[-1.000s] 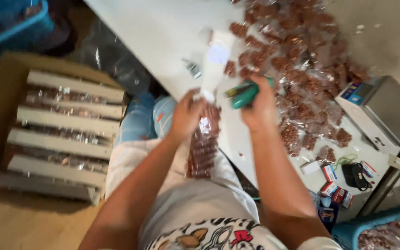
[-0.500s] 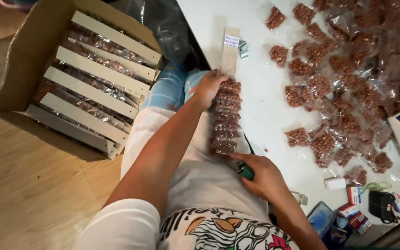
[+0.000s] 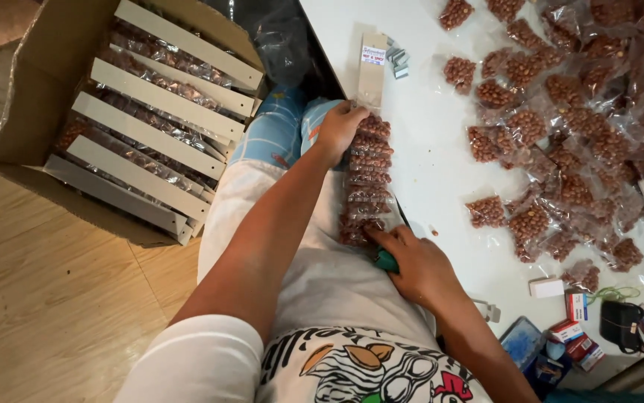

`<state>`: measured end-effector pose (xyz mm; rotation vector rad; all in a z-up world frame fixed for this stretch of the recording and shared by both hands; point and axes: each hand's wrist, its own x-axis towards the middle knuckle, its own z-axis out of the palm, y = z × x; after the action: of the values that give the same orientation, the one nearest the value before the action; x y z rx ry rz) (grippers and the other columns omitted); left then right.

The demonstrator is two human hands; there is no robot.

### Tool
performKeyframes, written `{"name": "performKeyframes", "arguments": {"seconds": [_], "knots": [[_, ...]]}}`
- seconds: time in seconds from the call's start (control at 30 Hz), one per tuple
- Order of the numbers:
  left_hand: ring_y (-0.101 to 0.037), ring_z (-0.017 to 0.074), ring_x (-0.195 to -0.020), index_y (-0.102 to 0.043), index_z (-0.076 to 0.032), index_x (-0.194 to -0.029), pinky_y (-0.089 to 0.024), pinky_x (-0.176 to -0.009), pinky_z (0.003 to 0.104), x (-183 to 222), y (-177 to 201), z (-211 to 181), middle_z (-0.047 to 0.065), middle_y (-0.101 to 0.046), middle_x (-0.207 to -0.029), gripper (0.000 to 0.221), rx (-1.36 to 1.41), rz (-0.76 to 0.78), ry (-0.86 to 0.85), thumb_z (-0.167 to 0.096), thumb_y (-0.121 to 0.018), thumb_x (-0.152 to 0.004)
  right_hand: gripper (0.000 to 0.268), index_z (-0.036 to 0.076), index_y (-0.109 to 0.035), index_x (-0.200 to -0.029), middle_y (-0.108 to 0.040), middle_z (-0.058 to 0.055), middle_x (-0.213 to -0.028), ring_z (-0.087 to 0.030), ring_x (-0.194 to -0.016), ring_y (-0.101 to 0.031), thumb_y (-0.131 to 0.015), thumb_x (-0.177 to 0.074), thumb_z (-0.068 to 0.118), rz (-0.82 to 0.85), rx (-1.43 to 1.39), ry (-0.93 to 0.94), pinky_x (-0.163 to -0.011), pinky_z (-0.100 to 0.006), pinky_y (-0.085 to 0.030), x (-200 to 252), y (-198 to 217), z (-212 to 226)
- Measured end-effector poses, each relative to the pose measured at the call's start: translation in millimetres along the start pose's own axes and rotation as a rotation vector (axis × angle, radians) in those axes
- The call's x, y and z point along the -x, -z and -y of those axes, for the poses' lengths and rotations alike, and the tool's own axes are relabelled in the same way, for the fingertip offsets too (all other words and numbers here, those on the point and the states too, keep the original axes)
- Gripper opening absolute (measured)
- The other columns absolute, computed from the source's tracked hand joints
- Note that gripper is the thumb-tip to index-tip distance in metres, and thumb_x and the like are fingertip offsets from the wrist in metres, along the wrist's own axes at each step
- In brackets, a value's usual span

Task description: Stapling small plastic bags of peanuts onto cardboard display strips for retail sale.

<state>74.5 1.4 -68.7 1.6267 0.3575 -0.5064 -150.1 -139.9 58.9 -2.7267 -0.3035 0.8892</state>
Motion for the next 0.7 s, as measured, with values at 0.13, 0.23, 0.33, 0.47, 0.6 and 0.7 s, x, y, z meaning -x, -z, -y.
{"name": "performKeyframes", "arguments": {"seconds": [0.13, 0.23, 0.33, 0.47, 0.6, 0.7], "knots": [[-0.063, 0.0305, -0.126, -0.074, -0.025, -0.120, -0.045, -0.112, 0.043, -19, -2, 13, 0.004, -0.076, -0.115, 0.056, -0.046, -0.019, 0.003, -0.057, -0.070, -0.074, 0.069, 0.038, -0.052, -0.141, -0.029, -0.011, -0.162, -0.045, -0.116, -0.065, -0.074, -0.077, 0.028, -0.007, 0.164, 0.019, -0.107, -0.058, -0.047, -14, 6, 0], [-0.062, 0.0312, -0.127, -0.073, -0.027, -0.121, -0.044, -0.113, 0.042, -18, -3, 13, 0.005, -0.075, -0.120, 0.057, -0.067, -0.021, 0.022, -0.059, -0.069, -0.074, 0.059, 0.028, -0.058, -0.134, -0.027, -0.015, -0.165, -0.051, -0.111, -0.066, -0.069, -0.077, 0.017, -0.016, 0.068, 0.081, -0.102, -0.059, -0.051, -13, 23, 14], [-0.063, 0.0335, -0.126, -0.074, -0.026, -0.118, -0.044, -0.112, 0.043, -22, -5, 16, 0.006, -0.075, -0.118, 0.057, -0.087, -0.029, 0.014, -0.060, -0.069, -0.073, 0.052, 0.025, -0.058, -0.128, -0.034, -0.012, -0.162, -0.051, -0.107, -0.068, -0.067, -0.078, 0.021, 0.001, 0.013, 0.094, -0.097, -0.061, -0.054, -19, 20, 14], [-0.059, 0.0362, -0.132, -0.071, -0.021, -0.126, -0.042, -0.115, 0.046, -13, -3, 10, 0.010, -0.072, -0.127, 0.063, -0.058, 0.000, 0.012, -0.057, -0.069, -0.074, 0.043, 0.022, -0.058, -0.122, -0.035, -0.006, -0.162, -0.050, -0.104, -0.070, -0.065, -0.080, 0.028, 0.018, -0.028, 0.065, -0.093, -0.061, -0.056, -23, 22, 15], [-0.058, 0.0377, -0.132, -0.070, -0.021, -0.128, -0.041, -0.115, 0.047, -7, -2, 4, 0.010, -0.071, -0.130, 0.065, -0.012, 0.002, 0.018, -0.057, -0.069, -0.075, 0.046, 0.021, -0.059, -0.123, -0.039, -0.006, -0.161, -0.050, -0.107, -0.069, -0.068, -0.079, 0.029, 0.010, -0.117, 0.035, -0.089, -0.061, -0.058, -36, 28, 7], [-0.056, 0.0376, -0.135, -0.069, -0.018, -0.130, -0.040, -0.116, 0.048, -6, 1, 1, 0.013, -0.068, -0.134, 0.068, -0.041, 0.011, 0.021, -0.057, -0.068, -0.074, 0.046, 0.016, -0.057, -0.126, -0.024, -0.009, -0.169, -0.055, -0.108, -0.066, -0.066, -0.081, 0.023, -0.031, -0.143, 0.012, -0.092, -0.064, -0.056, -38, 55, 26]]}}
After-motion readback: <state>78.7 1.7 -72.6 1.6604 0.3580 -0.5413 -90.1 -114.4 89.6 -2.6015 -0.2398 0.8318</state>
